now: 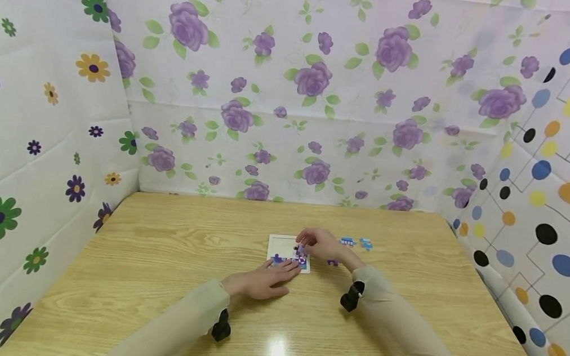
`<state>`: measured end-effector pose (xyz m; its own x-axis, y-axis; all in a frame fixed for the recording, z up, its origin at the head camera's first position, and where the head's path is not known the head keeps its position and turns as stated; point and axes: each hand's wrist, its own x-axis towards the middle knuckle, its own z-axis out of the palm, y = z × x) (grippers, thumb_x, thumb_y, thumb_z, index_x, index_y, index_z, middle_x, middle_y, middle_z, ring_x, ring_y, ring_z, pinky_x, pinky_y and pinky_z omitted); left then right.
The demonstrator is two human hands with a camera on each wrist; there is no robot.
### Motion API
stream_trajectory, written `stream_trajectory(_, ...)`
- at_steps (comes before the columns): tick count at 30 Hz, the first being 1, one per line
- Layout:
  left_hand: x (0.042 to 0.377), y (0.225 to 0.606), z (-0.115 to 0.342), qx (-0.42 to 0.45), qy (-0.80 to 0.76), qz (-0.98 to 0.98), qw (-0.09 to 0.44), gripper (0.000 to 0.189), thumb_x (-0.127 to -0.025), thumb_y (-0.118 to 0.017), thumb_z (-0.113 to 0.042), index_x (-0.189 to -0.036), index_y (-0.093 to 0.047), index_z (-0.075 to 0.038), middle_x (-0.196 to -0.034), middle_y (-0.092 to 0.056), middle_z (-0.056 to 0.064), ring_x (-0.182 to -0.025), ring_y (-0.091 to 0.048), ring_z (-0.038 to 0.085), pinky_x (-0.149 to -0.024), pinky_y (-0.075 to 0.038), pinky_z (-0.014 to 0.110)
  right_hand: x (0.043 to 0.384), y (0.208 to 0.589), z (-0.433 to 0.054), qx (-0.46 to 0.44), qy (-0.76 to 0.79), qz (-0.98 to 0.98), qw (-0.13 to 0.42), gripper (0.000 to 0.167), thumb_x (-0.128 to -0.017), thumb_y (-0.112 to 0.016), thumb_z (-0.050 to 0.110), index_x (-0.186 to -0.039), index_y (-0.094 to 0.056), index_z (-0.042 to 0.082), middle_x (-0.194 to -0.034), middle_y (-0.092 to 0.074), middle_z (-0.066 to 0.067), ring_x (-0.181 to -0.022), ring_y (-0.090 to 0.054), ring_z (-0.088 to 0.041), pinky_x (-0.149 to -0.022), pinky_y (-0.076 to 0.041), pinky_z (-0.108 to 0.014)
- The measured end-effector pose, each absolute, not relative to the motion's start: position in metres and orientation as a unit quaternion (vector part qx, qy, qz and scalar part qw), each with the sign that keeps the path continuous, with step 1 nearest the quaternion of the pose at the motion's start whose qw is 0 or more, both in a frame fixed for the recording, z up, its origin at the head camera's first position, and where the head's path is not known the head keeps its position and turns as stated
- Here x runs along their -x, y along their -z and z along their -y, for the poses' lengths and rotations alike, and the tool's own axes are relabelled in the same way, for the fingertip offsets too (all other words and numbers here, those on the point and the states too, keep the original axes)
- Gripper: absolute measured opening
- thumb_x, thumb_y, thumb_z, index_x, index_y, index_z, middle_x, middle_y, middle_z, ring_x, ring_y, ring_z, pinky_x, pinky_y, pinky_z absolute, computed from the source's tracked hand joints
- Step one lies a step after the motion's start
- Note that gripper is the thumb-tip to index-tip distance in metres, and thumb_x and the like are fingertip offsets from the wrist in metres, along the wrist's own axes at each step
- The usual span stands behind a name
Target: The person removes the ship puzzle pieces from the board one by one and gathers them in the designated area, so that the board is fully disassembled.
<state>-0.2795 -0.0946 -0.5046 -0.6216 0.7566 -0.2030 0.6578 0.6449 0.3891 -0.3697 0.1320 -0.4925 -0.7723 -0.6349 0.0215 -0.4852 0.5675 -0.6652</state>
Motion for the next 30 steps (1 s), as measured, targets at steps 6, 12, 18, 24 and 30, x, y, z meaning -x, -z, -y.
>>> stream_trajectory(6,0.279,0.504,0.095,-0.399,-0.144,-0.888,0.179,0.060,-0.105,-0.037,-0.036,-0.157,-0.014,-0.018,-0.165,-0.007,0.000,-0.152,-0.007,0.022,-0.120,-0.006,0.056,0.370,0.492,-0.143,0.300,0.358,-0.878,0.108,0.023,-0.092,-0.060,0.002,-0.113,-0.066,0.010,-0.107,-0.070,-0.006,-0.099,-0.066,-0.019,-0.088,-0.054,-0.035)
stream_trajectory(12,0.279,0.503,0.095,-0.400,-0.147,-0.887,0.176,0.060,-0.105,-0.038,-0.035,-0.157,-0.015,-0.018,-0.164,-0.007,0.000,-0.152,-0.006,0.022,-0.120,-0.005,0.055,0.369,0.489,-0.155,0.286,0.392,-0.867,0.111,0.023,-0.092,-0.059,0.002,-0.112,-0.067,0.010,-0.108,-0.069,-0.007,-0.099,-0.065,-0.019,-0.086,-0.053,-0.034)
stream_trajectory(18,0.278,0.503,0.095,-0.401,-0.145,-0.888,0.175,0.060,-0.105,-0.037,-0.035,-0.157,-0.014,-0.018,-0.164,-0.006,0.000,-0.152,-0.006,0.022,-0.121,-0.005,0.054,0.367,0.490,-0.170,0.282,0.400,-0.864,0.117,0.023,-0.091,-0.060,0.003,-0.112,-0.067,0.007,-0.108,-0.069,-0.009,-0.098,-0.064,-0.019,-0.086,-0.053,-0.034)
stream_trajectory(24,0.277,0.502,0.095,-0.399,-0.148,-0.888,0.176,0.060,-0.105,-0.038,-0.034,-0.157,-0.014,-0.017,-0.164,-0.006,0.000,-0.152,-0.007,0.022,-0.121,-0.005,0.054,0.366,0.490,-0.187,0.269,0.418,-0.859,0.125,0.026,-0.092,-0.060,0.006,-0.117,-0.065,0.004,-0.110,-0.068,-0.013,-0.093,-0.063,-0.018,-0.079,-0.053,-0.030)
stream_trajectory(30,0.277,0.502,0.095,-0.401,-0.146,-0.888,0.173,0.060,-0.105,-0.037,-0.035,-0.157,-0.013,-0.017,-0.164,-0.006,0.001,-0.152,-0.006,0.023,-0.121,-0.005,0.054,0.367,0.492,-0.205,0.262,0.450,-0.841,0.144,0.031,-0.093,-0.058,0.004,-0.122,-0.062,-0.002,-0.115,-0.065,-0.020,-0.087,-0.064,-0.017,-0.074,-0.055,-0.029)
